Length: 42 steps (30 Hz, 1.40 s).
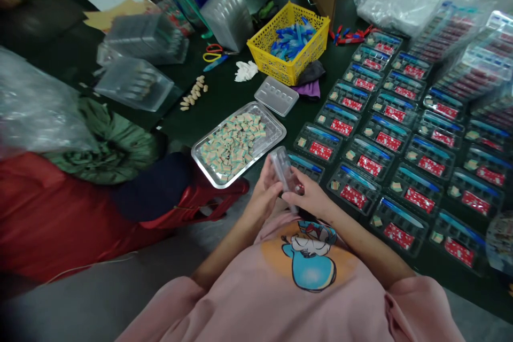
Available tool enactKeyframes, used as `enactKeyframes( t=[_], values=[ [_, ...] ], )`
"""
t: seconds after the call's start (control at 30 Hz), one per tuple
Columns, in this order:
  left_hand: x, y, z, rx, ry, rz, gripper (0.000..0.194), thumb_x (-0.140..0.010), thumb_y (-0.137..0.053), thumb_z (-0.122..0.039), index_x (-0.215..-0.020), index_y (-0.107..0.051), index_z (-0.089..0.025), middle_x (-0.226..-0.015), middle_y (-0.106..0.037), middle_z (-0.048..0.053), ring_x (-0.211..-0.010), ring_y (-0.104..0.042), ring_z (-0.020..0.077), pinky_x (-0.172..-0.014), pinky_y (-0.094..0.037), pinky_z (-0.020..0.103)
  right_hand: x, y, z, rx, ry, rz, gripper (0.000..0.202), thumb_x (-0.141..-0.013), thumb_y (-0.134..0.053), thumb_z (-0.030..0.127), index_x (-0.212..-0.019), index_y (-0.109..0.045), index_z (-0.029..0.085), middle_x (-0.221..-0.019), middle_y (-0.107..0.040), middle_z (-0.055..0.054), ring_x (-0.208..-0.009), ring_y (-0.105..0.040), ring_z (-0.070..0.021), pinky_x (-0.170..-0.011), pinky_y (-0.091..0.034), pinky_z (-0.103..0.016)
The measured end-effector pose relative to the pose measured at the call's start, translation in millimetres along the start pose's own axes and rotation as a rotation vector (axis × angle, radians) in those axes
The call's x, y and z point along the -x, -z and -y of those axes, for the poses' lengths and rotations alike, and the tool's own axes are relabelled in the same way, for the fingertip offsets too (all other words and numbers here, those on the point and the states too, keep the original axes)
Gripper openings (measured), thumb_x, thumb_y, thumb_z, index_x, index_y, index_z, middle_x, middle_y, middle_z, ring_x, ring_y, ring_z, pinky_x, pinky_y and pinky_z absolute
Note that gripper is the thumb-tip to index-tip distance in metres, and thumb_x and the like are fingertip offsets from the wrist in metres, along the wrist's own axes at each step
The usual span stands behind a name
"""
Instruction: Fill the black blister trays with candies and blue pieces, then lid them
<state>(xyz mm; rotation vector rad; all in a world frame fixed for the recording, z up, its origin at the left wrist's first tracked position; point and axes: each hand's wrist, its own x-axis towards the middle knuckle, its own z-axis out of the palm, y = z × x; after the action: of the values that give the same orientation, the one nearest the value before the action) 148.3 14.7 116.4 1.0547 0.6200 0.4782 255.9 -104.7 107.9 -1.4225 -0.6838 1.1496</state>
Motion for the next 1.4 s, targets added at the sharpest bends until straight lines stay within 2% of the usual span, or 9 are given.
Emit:
enactKeyframes(
  t=[0.1, 0.17, 0.2, 0.33, 0.5, 0.87, 1.03, 1.17, 1.4],
  values=[
    [7, -3.9, -8, -0.201, -0.125, -0.195, 0.055, -0.062, -0.087, -0.035, -0.112, -0.066, -0.026, -0.117, -0.063, 0.006, -0.107, -0.059, 0.0191, -0.089, -0.048, 0.029, -3, 3, 3, 0.075, -0.008, -0.077, 0.096, -0.072, -0.073, 0.062, -0.151, -0.036, 0.021, -0.14, -0.052, -0.014, -0.123, -0.056, -0.03, -0.105, -0.045, -0.048],
    [10, -5.1, -15, -0.261, -0.064, -0.144, 0.026, -0.067, -0.083, -0.034, -0.084, -0.07, -0.019, -0.084, -0.066, 0.002, -0.079, -0.059, 0.0129, -0.074, -0.048, 0.024, -4, 4, 6, 0.123, -0.005, -0.097, 0.096, -0.072, -0.072, 0.062, -0.15, -0.037, 0.02, -0.14, -0.052, -0.015, -0.122, -0.055, -0.0314, -0.104, -0.045, -0.049],
    [11, -5.6, -18, -0.247, -0.002, -0.096, 0.021, -0.07, -0.082, -0.034, -0.076, -0.07, -0.018, -0.073, -0.063, 0.0, -0.069, -0.056, 0.0107, -0.069, -0.047, 0.023, -4, 4, 8, 0.141, -0.002, -0.098, 0.095, -0.072, -0.072, 0.063, -0.15, -0.038, 0.02, -0.139, -0.053, -0.014, -0.123, -0.055, -0.0318, -0.104, -0.045, -0.05],
    [10, -7.8, -28, -0.056, 0.193, -0.03, 0.026, -0.065, -0.085, -0.037, -0.072, -0.071, -0.016, -0.064, -0.061, -0.002, -0.059, -0.052, 0.0079, -0.06, -0.044, 0.021, -4, 4, 11, 0.141, 0.007, -0.084, 0.09, -0.073, -0.072, 0.062, -0.149, -0.041, 0.023, -0.136, -0.056, -0.012, -0.126, -0.053, -0.031, -0.109, -0.041, -0.049],
    [7, -12.4, -35, 0.086, 0.306, 0.006, 0.032, -0.058, -0.089, -0.04, -0.069, -0.071, -0.015, -0.062, -0.063, -0.001, -0.057, -0.055, 0.0076, -0.06, -0.046, 0.02, -4, 5, 5, 0.046, 0.002, -0.011, 0.085, -0.077, -0.07, 0.06, -0.148, -0.041, 0.023, -0.131, -0.06, -0.009, -0.12, -0.057, -0.0269, -0.106, -0.044, -0.045],
    [10, -13.8, -34, 0.163, 0.342, 0.049, 0.03, -0.061, -0.088, -0.036, -0.068, -0.068, -0.014, -0.066, -0.062, 0.0, -0.062, -0.058, 0.0098, -0.065, -0.049, 0.023, -5, -2, 0, -0.169, 0.004, 0.075, 0.08, -0.077, -0.071, 0.058, -0.144, -0.044, 0.022, -0.127, -0.062, -0.007, -0.121, -0.057, -0.0244, -0.109, -0.041, -0.042],
    [11, -9.8, -33, 0.065, 0.201, -0.05, 0.025, -0.069, -0.082, -0.036, -0.071, -0.068, -0.015, -0.065, -0.06, -0.001, -0.06, -0.053, 0.0083, -0.062, -0.045, 0.021, -1, 1, 7, -0.288, 0.013, 0.003, 0.069, -0.079, -0.068, 0.059, -0.136, -0.053, 0.024, -0.126, -0.065, -0.007, -0.118, -0.06, -0.0255, -0.106, -0.045, -0.043],
    [10, -3.6, -37, -0.058, 0.117, -0.115, 0.028, -0.067, -0.082, -0.037, -0.064, -0.065, -0.015, -0.059, -0.058, -0.001, -0.056, -0.049, 0.0073, -0.057, -0.041, 0.02, 4, 10, 7, -0.33, -0.004, -0.043, 0.069, -0.079, -0.067, 0.062, -0.135, -0.054, 0.024, -0.123, -0.066, -0.009, -0.115, -0.062, -0.0265, -0.103, -0.047, -0.045],
    [12, -19.4, -35, -0.068, 0.267, -0.036, 0.025, -0.062, -0.085, -0.034, -0.066, -0.068, -0.015, -0.059, -0.06, -0.002, -0.053, -0.05, 0.0071, -0.055, -0.042, 0.02, 4, 17, 1, -0.168, 0.054, -0.054, 0.083, -0.079, -0.069, 0.059, -0.149, -0.038, 0.027, -0.132, -0.06, -0.008, -0.12, -0.058, -0.0245, -0.107, -0.044, -0.043]
  ],
)
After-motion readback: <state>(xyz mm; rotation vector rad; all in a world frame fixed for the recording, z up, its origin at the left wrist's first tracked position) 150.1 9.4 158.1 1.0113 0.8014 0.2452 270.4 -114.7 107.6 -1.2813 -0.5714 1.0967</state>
